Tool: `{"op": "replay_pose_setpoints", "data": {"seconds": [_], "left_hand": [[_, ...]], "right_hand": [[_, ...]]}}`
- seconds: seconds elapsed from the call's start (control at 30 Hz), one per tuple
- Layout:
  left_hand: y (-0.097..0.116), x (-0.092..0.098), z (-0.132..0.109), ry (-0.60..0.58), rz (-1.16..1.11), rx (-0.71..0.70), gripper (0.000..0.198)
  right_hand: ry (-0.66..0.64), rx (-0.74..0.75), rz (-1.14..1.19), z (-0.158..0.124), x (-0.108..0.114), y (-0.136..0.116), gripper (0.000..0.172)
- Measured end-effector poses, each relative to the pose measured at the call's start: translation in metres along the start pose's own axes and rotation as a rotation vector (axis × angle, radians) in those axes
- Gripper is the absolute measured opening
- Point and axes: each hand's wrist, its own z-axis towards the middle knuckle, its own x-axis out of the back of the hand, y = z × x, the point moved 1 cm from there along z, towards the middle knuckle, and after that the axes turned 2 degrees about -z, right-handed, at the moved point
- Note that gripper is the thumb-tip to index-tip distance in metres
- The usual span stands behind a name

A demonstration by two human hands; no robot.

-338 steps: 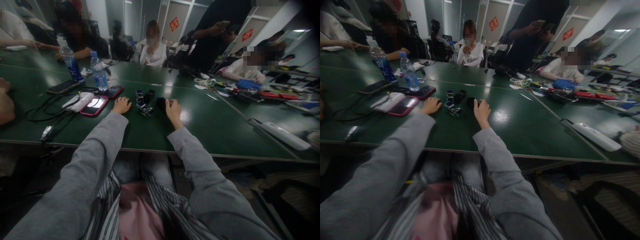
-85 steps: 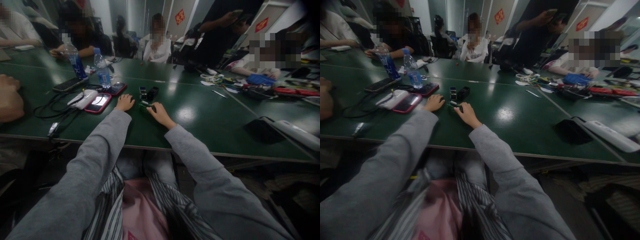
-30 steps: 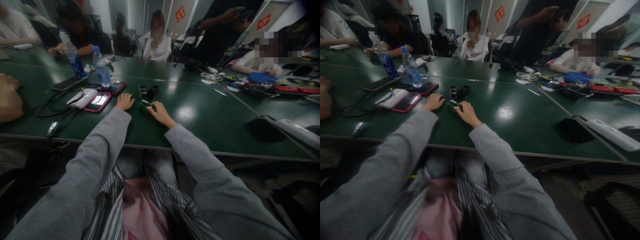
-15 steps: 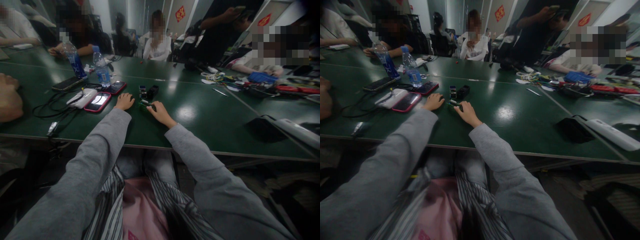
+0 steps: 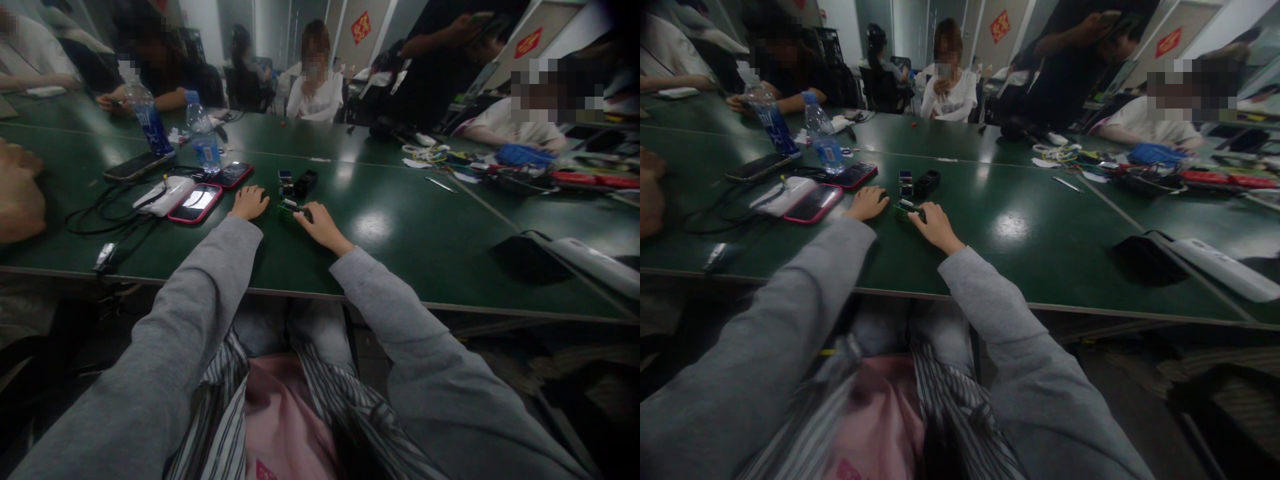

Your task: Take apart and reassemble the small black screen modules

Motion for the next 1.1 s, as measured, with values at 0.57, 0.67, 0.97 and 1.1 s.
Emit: {"op": "replay_pose_setpoints", "data": {"seconds": [0.57, 0.67, 0.97, 1.1], "left_hand": [[0.000, 0.000, 0.000, 0.002, 0.004, 0.001, 0.059], [0.000, 0.002, -0.001, -0.001, 0.006, 0.002, 0.059], [0.001, 0.002, -0.002, 0.000, 0.005, -0.001, 0.059], [0.000, 0.001, -0.001, -0.011, -0.005, 0.005, 0.058]], "right_hand": [[0.015, 0.029, -0.019, -0.001, 0.001, -0.001, 0.038], [0.066, 0.005, -0.019, -0.001, 0.005, 0.001, 0.041], [0.232, -0.153, -0.033, -0.005, 0.029, 0.043, 0.062], [0.175, -0.216, -0.025, -0.006, 0.031, 0.053, 0.069]]}}
